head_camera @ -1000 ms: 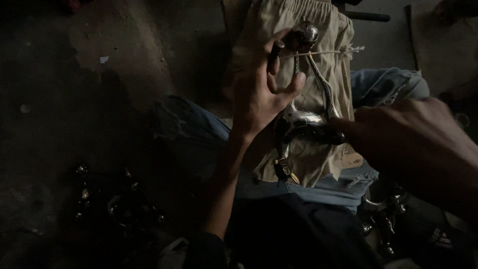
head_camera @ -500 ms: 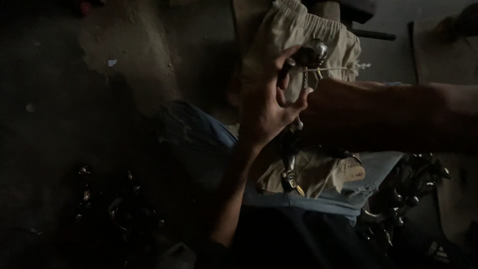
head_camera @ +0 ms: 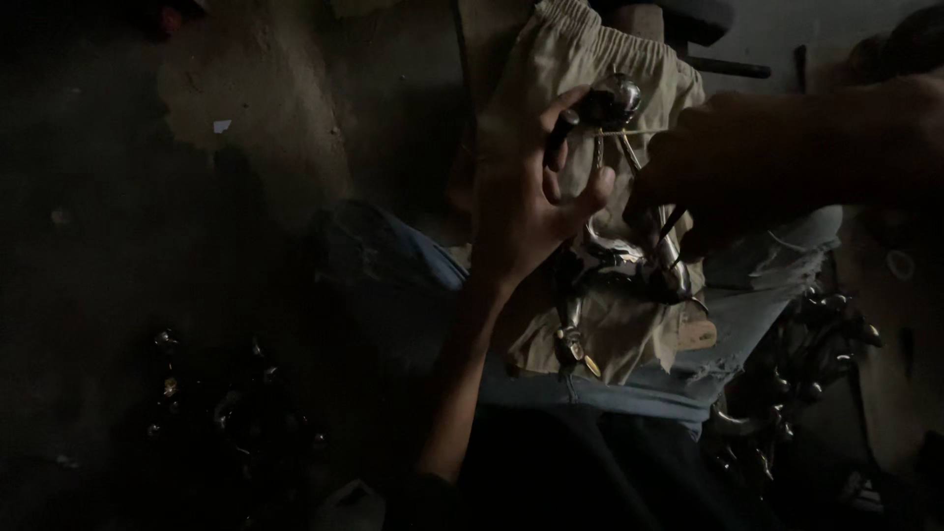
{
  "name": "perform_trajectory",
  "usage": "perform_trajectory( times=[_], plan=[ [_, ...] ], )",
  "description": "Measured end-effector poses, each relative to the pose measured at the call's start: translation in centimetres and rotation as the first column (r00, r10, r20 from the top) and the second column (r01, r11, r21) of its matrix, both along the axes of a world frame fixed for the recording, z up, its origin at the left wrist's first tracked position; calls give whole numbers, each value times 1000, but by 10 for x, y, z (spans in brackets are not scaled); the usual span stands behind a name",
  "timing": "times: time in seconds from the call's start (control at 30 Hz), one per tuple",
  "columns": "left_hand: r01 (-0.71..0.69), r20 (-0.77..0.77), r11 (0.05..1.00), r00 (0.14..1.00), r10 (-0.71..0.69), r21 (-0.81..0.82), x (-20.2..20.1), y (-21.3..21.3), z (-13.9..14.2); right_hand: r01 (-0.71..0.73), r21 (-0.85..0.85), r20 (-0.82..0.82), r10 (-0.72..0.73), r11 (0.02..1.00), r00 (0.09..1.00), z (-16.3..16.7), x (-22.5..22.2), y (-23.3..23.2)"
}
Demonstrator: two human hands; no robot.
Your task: The person sits on the floor and polishes silver-colored metal figurines, holding each piece against their lap while rubbing it with a brush and an abrasive block, then sets finished pieces aside with a pile of similar figurines nearby.
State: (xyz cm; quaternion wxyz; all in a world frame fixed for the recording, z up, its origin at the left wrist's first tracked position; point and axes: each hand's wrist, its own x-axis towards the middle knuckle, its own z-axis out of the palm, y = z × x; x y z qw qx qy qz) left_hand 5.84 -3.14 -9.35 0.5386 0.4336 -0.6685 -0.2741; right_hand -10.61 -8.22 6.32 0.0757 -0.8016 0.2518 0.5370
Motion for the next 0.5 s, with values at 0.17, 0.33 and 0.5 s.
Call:
perform_trajectory(
  times=[0.17,0.33,0.5],
  plan=[
    [13,-16,1000,1000,-13,24,2,2,4,113,-60,32,-111,992,993,11,-7,15],
    [42,-33,998,999,-40,57,6,9,9,235,-194,127,-214,952,969,16,4,46],
    [23,-51,999,998,-21,29,3,7,9,238,-159,40,-234,958,971,18,28,66]
  ],
)
